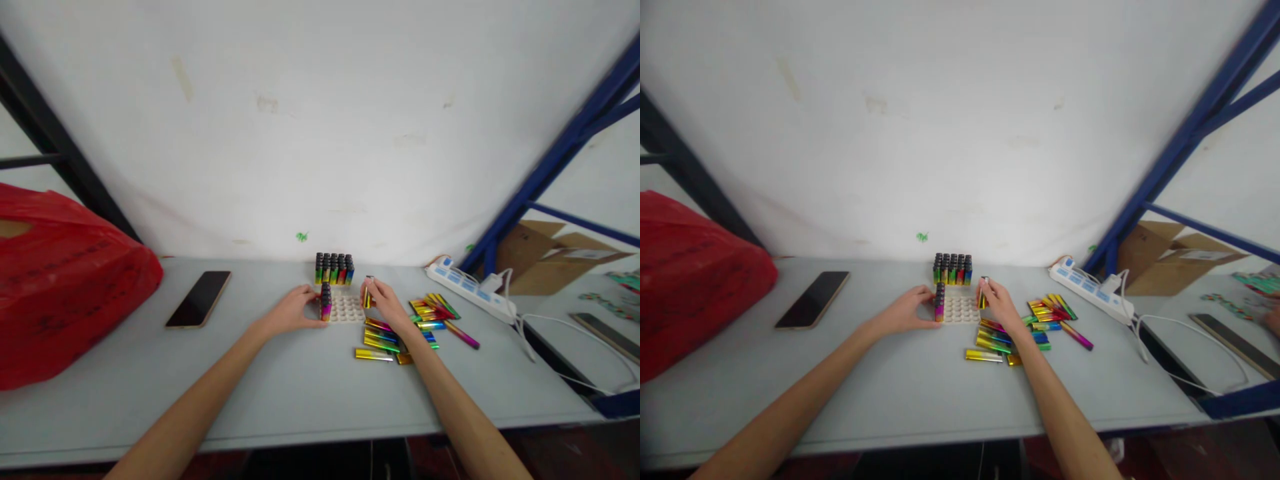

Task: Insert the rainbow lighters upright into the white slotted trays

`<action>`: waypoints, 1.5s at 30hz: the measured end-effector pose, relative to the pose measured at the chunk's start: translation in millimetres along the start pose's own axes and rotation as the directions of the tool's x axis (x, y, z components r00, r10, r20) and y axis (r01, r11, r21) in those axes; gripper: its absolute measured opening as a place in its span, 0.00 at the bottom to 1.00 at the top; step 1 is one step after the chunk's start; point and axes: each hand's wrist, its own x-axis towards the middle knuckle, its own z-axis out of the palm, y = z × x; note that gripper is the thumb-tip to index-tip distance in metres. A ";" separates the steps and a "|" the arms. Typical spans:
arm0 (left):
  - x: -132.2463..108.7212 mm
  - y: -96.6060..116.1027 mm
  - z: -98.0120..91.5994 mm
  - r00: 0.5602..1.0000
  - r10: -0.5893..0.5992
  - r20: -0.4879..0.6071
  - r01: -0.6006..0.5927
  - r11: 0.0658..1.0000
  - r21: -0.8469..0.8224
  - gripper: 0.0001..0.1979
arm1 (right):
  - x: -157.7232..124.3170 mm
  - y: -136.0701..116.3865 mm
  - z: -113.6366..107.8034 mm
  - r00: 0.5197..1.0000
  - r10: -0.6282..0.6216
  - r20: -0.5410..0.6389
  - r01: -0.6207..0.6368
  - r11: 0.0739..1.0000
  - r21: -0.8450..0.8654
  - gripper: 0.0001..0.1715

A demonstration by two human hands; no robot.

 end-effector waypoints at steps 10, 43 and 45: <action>-0.7 3.1 -4.4 0.999 0.039 0.030 -0.038 0.999 -0.004 0.27 | -1.7 3.8 24.6 0.997 0.034 -0.076 -0.031 0.999 0.042 0.34; -1.5 5.0 -3.7 0.999 0.034 0.017 -0.034 0.999 0.005 0.26 | -0.4 9.6 41.2 0.942 -0.293 0.162 0.335 0.801 -0.497 0.17; -1.4 4.9 -3.4 0.999 0.035 0.011 -0.035 0.999 0.007 0.26 | 0.8 10.9 43.6 0.927 -0.308 0.216 0.376 0.774 -0.510 0.12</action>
